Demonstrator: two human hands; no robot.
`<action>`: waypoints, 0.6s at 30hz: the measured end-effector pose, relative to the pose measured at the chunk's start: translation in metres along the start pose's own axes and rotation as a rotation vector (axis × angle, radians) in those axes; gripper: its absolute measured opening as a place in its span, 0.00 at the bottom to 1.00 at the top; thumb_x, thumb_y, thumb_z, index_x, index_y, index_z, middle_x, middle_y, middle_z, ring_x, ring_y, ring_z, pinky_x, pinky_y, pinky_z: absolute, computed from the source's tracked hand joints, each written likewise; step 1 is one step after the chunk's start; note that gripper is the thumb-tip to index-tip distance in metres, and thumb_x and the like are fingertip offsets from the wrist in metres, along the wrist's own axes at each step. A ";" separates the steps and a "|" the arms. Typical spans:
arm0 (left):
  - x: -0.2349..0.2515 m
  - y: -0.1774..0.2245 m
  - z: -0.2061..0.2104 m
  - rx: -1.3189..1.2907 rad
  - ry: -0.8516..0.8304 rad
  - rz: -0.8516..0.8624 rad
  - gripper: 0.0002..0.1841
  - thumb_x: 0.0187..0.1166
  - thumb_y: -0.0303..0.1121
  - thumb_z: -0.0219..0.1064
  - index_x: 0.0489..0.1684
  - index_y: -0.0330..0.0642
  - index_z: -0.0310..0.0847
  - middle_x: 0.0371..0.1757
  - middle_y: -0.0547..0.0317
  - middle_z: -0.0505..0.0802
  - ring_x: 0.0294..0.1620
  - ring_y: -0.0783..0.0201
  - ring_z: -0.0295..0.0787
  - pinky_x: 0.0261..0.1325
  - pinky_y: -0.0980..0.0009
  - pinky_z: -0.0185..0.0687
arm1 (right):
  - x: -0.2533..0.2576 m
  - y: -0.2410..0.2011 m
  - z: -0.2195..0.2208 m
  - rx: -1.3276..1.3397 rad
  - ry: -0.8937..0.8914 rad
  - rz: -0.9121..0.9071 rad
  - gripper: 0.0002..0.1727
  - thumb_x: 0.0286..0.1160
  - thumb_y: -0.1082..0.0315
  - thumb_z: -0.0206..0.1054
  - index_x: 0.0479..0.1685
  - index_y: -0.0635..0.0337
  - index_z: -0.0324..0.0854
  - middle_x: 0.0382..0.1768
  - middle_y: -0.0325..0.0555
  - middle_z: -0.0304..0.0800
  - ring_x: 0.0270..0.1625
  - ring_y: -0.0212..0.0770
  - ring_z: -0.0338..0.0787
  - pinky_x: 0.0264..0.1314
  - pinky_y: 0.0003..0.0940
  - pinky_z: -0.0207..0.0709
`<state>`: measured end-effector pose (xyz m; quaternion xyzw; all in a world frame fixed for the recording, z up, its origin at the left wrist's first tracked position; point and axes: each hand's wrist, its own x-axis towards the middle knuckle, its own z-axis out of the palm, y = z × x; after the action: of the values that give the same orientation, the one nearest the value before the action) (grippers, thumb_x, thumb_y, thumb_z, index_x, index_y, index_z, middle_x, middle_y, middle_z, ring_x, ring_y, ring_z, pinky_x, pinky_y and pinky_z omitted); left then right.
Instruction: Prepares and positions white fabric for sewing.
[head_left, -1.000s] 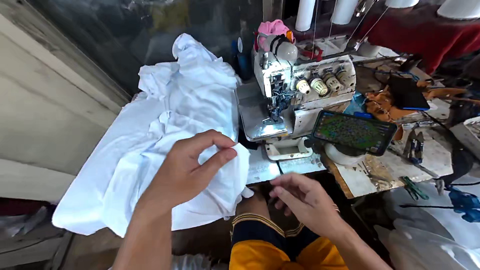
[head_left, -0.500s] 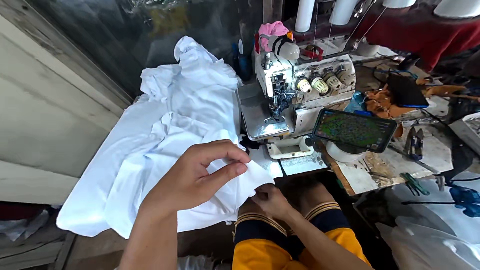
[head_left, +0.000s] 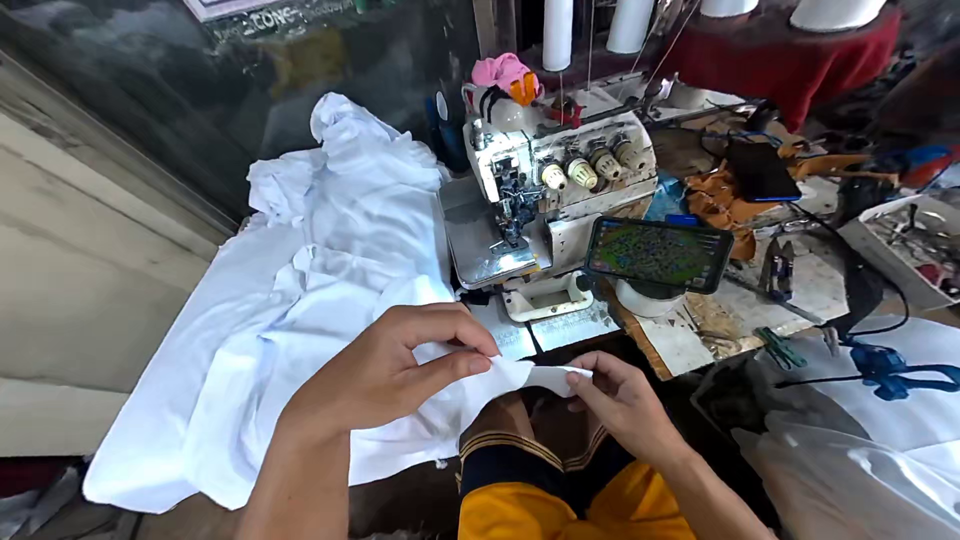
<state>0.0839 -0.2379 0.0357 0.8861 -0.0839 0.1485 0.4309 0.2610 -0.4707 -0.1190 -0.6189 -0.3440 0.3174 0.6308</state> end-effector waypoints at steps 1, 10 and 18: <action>0.002 0.002 0.001 -0.005 -0.029 0.007 0.07 0.83 0.38 0.69 0.45 0.48 0.91 0.44 0.67 0.93 0.48 0.68 0.92 0.52 0.70 0.93 | 0.002 -0.010 -0.003 0.007 -0.011 0.002 0.12 0.84 0.61 0.67 0.52 0.60 0.86 0.43 0.48 0.94 0.41 0.44 0.96 0.41 0.40 0.94; 0.032 -0.049 0.101 0.191 0.178 -0.105 0.10 0.84 0.45 0.67 0.46 0.57 0.95 0.42 0.75 0.92 0.47 0.76 0.88 0.54 0.70 0.88 | 0.011 -0.035 0.001 0.036 0.014 -0.036 0.16 0.91 0.62 0.57 0.45 0.63 0.88 0.37 0.47 0.94 0.39 0.42 0.96 0.42 0.38 0.95; 0.037 -0.051 0.111 0.253 0.264 -0.121 0.09 0.83 0.45 0.69 0.45 0.60 0.96 0.43 0.77 0.91 0.46 0.77 0.87 0.51 0.71 0.88 | 0.014 -0.031 -0.014 0.050 -0.104 -0.072 0.23 0.94 0.56 0.50 0.45 0.59 0.90 0.36 0.43 0.91 0.41 0.37 0.91 0.46 0.34 0.87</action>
<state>0.1540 -0.2947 -0.0542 0.9095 0.0464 0.2467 0.3313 0.2790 -0.4682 -0.0871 -0.5728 -0.3902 0.3349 0.6384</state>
